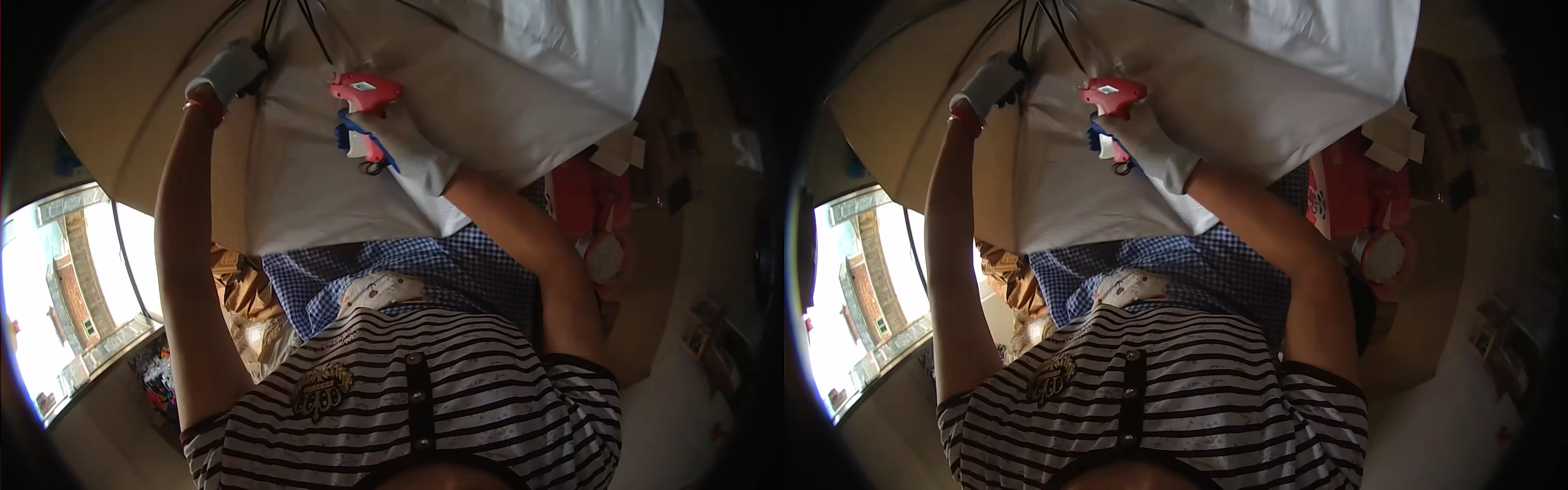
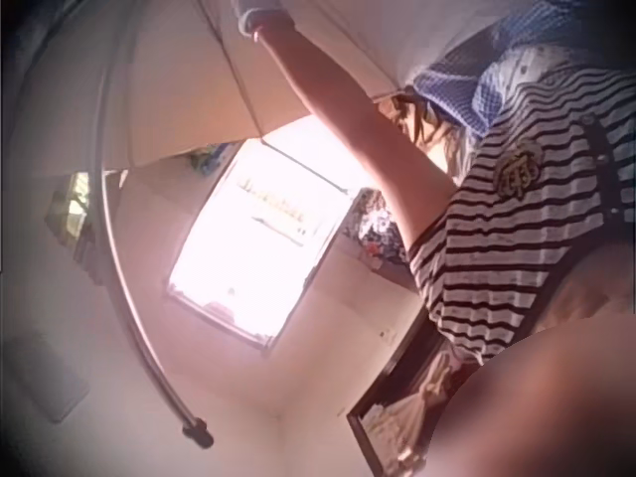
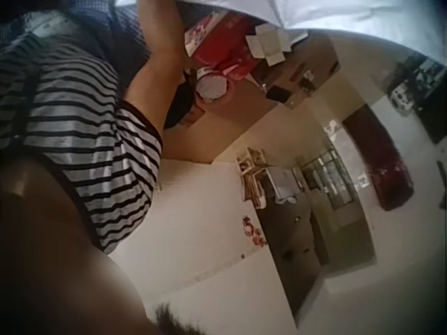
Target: Using a glue gun to attach the umbrella fabric to the metal ribs.
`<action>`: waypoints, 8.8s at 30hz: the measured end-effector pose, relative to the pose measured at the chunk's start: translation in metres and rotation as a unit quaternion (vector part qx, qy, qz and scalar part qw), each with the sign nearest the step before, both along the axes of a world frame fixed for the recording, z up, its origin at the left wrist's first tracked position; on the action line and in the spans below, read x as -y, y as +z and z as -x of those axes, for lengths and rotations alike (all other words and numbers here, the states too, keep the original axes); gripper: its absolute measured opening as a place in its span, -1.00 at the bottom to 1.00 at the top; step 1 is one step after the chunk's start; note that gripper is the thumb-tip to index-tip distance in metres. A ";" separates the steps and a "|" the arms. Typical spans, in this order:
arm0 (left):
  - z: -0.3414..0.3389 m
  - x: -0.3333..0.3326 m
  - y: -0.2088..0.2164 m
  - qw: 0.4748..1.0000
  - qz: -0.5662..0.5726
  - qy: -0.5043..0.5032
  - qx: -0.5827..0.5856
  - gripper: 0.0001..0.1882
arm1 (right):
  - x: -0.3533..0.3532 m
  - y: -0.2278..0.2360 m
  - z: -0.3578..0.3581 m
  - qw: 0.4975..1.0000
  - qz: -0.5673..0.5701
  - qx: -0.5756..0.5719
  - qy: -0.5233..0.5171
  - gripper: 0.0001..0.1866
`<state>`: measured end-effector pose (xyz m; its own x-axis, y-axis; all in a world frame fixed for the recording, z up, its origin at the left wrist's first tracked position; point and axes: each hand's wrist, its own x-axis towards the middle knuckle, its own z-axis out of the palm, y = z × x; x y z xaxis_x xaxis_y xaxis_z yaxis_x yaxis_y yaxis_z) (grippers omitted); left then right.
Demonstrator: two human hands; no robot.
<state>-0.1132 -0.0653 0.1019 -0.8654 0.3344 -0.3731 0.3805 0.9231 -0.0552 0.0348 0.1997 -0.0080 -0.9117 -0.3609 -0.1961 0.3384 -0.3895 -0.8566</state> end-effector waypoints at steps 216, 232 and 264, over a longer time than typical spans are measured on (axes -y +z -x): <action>-0.030 -0.011 0.000 0.938 -0.011 0.144 -0.317 -0.51 | -0.023 -0.018 0.032 0.998 -0.012 -0.064 -0.005 -0.61; -0.053 -0.103 -0.064 0.866 -0.388 0.315 -0.014 -0.65 | 0.001 -0.054 0.024 0.991 -0.127 -0.027 -0.037 -0.75; -0.051 -0.094 -0.057 0.789 -0.510 0.331 0.084 -0.75 | -0.005 -0.064 0.030 0.967 -0.130 -0.214 0.041 -0.70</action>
